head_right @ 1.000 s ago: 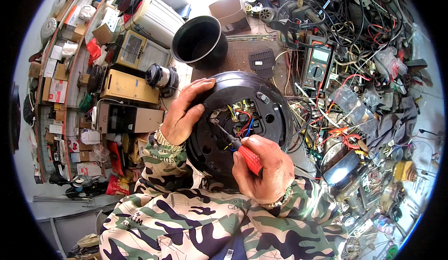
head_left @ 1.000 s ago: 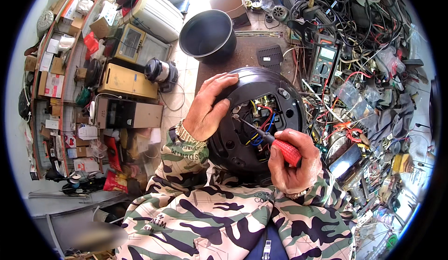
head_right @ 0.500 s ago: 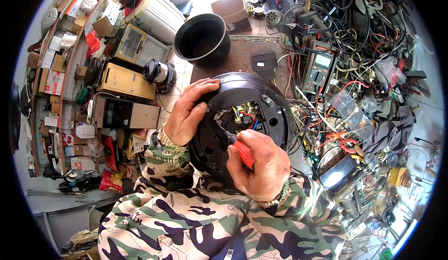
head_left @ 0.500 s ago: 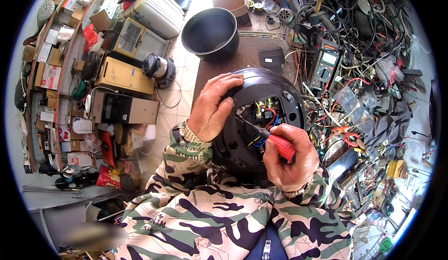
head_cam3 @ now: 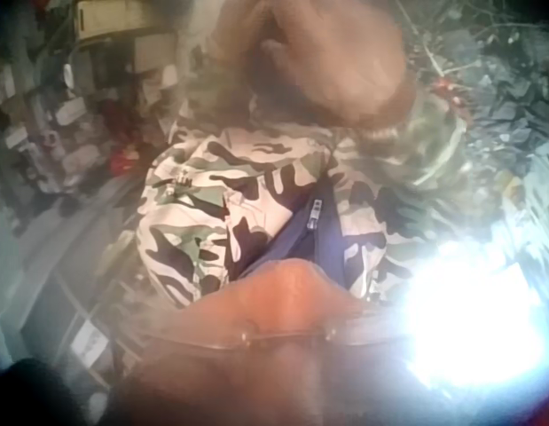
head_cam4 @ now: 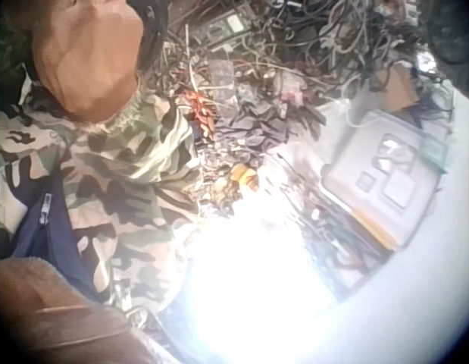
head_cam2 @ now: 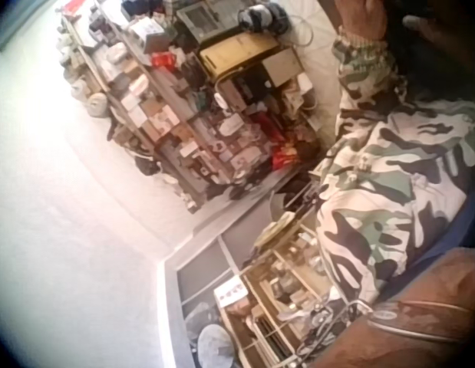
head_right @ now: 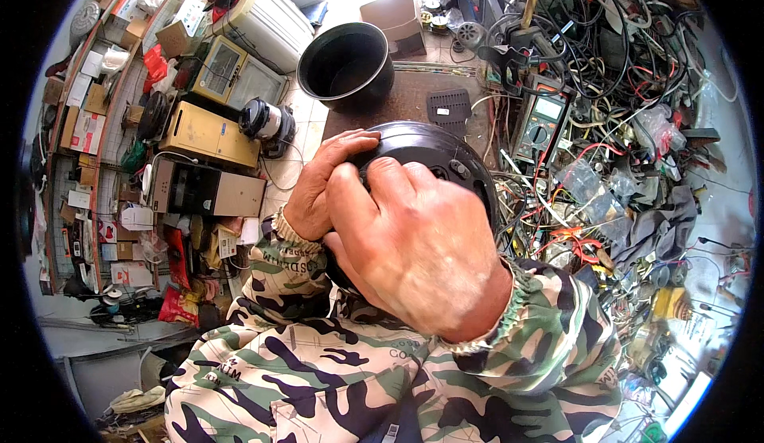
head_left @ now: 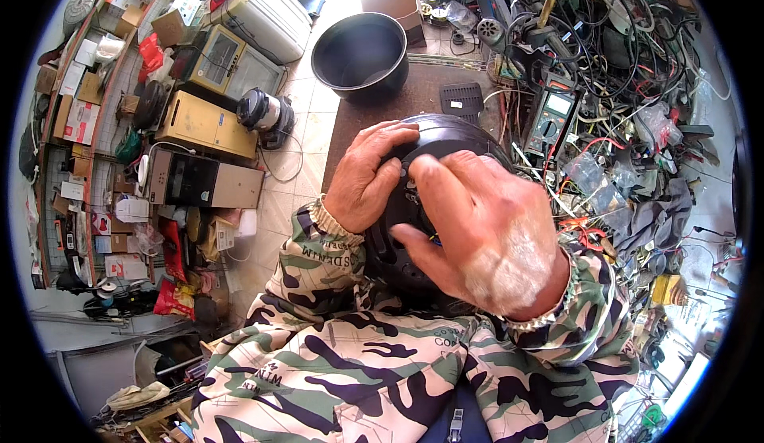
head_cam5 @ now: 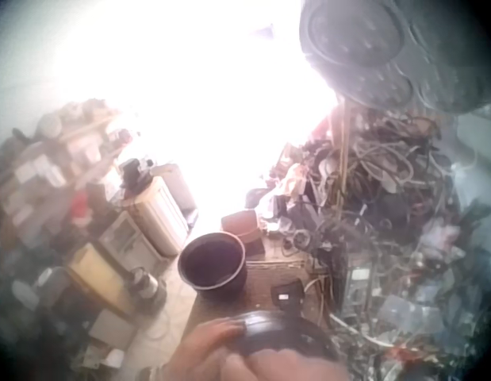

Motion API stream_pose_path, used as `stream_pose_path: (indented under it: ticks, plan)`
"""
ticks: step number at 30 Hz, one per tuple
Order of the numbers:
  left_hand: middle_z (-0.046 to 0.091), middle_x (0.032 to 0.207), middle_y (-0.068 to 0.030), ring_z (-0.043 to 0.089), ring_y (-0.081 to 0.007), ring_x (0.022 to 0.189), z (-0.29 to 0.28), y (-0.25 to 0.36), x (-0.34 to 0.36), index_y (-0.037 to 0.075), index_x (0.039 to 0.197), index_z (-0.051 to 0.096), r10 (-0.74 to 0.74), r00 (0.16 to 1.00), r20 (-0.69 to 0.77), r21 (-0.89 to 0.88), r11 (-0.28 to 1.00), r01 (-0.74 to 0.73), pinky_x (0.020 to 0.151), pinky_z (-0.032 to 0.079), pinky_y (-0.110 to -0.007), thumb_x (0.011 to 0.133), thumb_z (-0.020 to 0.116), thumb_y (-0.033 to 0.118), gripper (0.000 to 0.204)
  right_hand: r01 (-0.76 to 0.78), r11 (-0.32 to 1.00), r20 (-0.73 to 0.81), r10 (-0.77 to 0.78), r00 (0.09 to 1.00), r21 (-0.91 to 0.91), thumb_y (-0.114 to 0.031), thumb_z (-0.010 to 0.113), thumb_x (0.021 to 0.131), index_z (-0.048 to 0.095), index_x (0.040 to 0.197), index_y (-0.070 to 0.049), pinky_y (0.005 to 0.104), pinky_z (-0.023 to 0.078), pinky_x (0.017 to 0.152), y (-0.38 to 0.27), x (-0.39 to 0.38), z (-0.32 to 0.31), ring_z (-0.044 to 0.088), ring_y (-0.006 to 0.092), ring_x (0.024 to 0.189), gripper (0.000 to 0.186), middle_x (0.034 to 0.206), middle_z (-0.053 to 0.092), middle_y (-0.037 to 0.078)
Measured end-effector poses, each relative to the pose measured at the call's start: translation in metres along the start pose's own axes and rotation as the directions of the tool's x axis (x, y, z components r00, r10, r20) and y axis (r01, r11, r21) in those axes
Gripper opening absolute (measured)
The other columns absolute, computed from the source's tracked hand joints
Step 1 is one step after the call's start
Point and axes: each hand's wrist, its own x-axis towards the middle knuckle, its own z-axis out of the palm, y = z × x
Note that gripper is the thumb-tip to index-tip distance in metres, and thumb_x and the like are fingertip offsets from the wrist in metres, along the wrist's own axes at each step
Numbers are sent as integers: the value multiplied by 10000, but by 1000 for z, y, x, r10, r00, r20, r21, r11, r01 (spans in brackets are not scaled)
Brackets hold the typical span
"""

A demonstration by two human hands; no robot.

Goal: The person disassembles a rice cooker by removing the lid and inner pot, then flips the unit to access the bottom. Using a screwdriver, they remove the base cover and proceed to unscrew and detach a small internal component from the wiring harness.

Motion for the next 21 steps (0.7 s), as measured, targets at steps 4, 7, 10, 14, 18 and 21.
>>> stream_pose_path:
  ticks: [4, 7, 10, 14, 18, 21]
  plan:
    - [661, 1357, -219, 567, -383, 1343, 2, -1, -1, -13, 1295, 670, 13, 1000, -26, -34, 999, -14, 1183, 413, -467, 894, 551, 31, 421, 112, 993, -29, -113, 993, -25, -65, 788, 812, 631, 1067, -4, 451, 561, 637, 9, 10, 5, 669, 358, 744, 305, 893, 626, 151]
    - [661, 1355, -220, 570, -383, 1338, 4, -1, -3, -19, 1295, 668, -12, 999, -49, -75, 997, 9, 1182, 414, -465, 893, 552, 31, 422, 160, 982, -85, -151, 985, 102, -83, 805, 852, 634, 1091, 2, 436, 570, 629, 17, 13, 4, 690, 340, 709, 306, 891, 652, 150]
    - [671, 1333, -218, 575, -385, 1330, 2, -2, -3, -24, 1286, 669, -11, 999, -43, -41, 999, 9, 1176, 418, -463, 893, 554, 42, 414, -18, 999, -22, 19, 1000, 34, -57, 801, 850, 634, 1113, 11, 410, 573, 627, 10, 4, 1, 707, 339, 727, 320, 952, 666, 159]
    - [639, 1437, -179, 531, -325, 1411, -1, 0, -4, -14, 1365, 644, -38, 999, 27, -31, 999, 39, 1231, 366, -430, 925, 514, 4, 460, 7, 993, -67, 1, 998, 115, -62, 826, 842, 638, 1130, 10, 388, 582, 636, 18, -5, 3, 724, 320, 750, 351, 971, 666, 157]
    - [635, 1440, -181, 521, -326, 1420, -3, 0, -4, -12, 1367, 641, -37, 998, 41, -15, 999, 38, 1235, 358, -433, 927, 527, 32, 457, -135, 987, -87, 143, 986, 93, -69, 803, 839, 625, 1139, -9, 413, 579, 625, 14, -15, 5, 702, 345, 762, 354, 998, 644, 147]
    - [678, 1326, -208, 575, -375, 1330, 3, 2, -3, -18, 1270, 679, -27, 999, -43, -25, 999, 26, 1181, 408, -457, 886, 570, 63, 408, -58, 994, -50, 63, 997, 95, -86, 810, 837, 600, 1200, 4, 412, 586, 633, 19, -22, 3, 705, 345, 773, 429, 1015, 646, 144]
